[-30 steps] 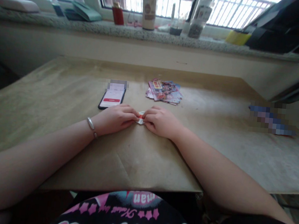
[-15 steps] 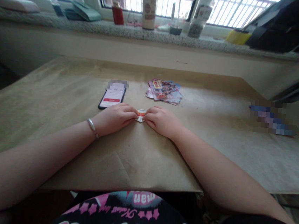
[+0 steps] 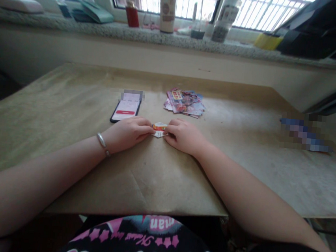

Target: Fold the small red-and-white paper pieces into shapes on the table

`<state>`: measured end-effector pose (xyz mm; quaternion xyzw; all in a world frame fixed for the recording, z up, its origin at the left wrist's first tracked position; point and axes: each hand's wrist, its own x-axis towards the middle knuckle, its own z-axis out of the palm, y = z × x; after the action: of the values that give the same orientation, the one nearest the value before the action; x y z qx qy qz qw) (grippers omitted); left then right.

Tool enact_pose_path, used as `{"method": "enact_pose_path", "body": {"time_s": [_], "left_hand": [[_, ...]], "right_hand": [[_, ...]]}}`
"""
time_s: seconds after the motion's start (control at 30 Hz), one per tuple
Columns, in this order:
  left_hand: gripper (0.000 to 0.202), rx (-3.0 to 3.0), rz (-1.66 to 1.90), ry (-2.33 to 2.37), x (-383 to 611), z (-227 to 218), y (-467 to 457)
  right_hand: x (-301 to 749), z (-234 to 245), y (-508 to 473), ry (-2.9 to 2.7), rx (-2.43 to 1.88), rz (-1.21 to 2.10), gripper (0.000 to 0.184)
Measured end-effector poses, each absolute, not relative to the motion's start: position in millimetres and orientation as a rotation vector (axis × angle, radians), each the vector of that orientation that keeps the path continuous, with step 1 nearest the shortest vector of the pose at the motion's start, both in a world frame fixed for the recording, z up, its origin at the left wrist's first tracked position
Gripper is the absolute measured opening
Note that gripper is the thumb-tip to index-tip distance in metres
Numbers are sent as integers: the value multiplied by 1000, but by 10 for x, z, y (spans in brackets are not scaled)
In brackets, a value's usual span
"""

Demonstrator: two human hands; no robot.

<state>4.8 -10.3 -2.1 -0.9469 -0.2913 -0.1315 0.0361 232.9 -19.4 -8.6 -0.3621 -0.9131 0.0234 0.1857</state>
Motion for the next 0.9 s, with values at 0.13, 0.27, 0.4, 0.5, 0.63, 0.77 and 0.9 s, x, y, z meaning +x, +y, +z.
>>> {"method": "enact_pose_path", "body": {"time_s": [0.13, 0.27, 0.4, 0.5, 0.63, 0.77, 0.9], "left_hand": [[21, -2894, -362, -929, 58, -4, -114], [19, -2875, -344, -932, 61, 10, -121], [19, -2870, -376, -923, 54, -9, -108], [21, -2866, -385, -931, 57, -26, -100], [21, -2829, -356, -991, 70, -23, -100], [23, -2849, -346, -992, 70, -5, -107], [23, -2878, -377, -987, 56, -8, -108]], "right_hand": [[2305, -95, -183, -2577, -994, 46, 17], [2262, -120, -152, -2575, -931, 50, 18], [2229, -153, -122, -2584, -856, 18, 19], [2221, -168, -113, -2607, -802, -68, 22], [2204, -156, -132, -2645, -822, -172, 25], [2172, -134, -170, -2654, -885, -224, 24], [2148, -134, -189, -2625, -969, -218, 24]]}}
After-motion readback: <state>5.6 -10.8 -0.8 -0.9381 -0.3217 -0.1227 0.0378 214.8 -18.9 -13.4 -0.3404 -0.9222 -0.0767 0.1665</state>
